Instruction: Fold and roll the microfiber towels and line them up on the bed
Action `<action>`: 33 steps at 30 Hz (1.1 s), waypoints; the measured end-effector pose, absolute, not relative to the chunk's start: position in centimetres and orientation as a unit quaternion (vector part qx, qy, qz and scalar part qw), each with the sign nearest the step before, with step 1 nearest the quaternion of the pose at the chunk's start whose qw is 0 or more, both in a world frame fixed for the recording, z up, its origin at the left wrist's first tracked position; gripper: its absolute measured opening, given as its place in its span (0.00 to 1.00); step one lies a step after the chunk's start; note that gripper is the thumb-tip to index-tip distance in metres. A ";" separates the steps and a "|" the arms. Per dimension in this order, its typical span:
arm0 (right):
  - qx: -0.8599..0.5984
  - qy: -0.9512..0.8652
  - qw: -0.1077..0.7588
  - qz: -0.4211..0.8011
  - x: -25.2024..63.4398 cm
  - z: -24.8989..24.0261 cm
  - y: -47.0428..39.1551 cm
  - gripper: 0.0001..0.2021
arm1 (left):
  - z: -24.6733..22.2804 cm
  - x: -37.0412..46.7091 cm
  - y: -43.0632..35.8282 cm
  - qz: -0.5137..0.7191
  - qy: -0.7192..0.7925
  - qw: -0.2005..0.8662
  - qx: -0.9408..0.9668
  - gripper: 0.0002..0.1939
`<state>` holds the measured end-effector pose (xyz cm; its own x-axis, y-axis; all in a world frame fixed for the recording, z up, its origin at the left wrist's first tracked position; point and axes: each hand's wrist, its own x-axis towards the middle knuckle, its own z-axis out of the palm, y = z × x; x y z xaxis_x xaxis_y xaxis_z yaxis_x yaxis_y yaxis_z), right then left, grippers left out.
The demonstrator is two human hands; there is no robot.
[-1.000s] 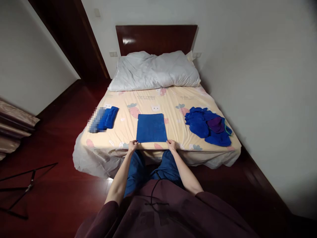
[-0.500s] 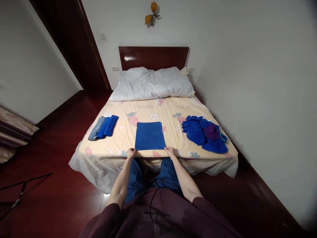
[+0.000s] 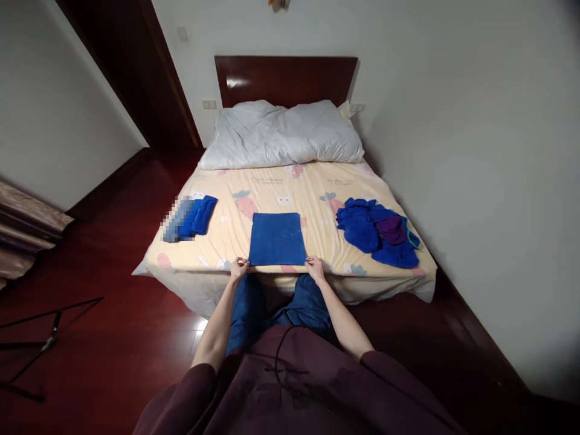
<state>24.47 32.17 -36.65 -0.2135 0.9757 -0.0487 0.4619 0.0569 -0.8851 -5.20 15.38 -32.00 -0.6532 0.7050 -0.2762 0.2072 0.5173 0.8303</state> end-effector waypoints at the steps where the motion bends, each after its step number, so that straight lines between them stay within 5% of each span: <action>1: -0.540 -0.660 0.306 0.423 24.8 -36.8 31.8 0.09 | -32.4 -5.2 14.9 0.404 0.809 0.314 0.290 0.13; 12: -0.505 -0.710 0.292 0.395 26.6 -37.6 30.3 0.15 | -35.2 -6.0 14.5 0.399 0.776 0.323 0.367 0.25; 18: -0.508 -0.726 0.308 0.346 25.0 -37.4 30.9 0.09 | -34.6 -5.9 15.8 0.389 0.797 0.255 0.386 0.08; 26: -0.390 -0.732 0.366 0.422 24.5 -38.3 32.2 0.11 | -35.5 -6.5 16.7 0.456 0.699 0.256 0.488 0.05; 33: -0.459 -0.655 0.362 0.479 24.8 -39.3 33.1 0.10 | -37.2 -7.2 17.2 0.464 0.718 0.282 0.435 0.10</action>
<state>24.82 33.07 -39.27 -0.3169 0.9478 0.0345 0.2533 0.1196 -0.9600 -7.19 17.18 -37.17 -0.4622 0.8868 -0.0015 0.3637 0.1911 0.9117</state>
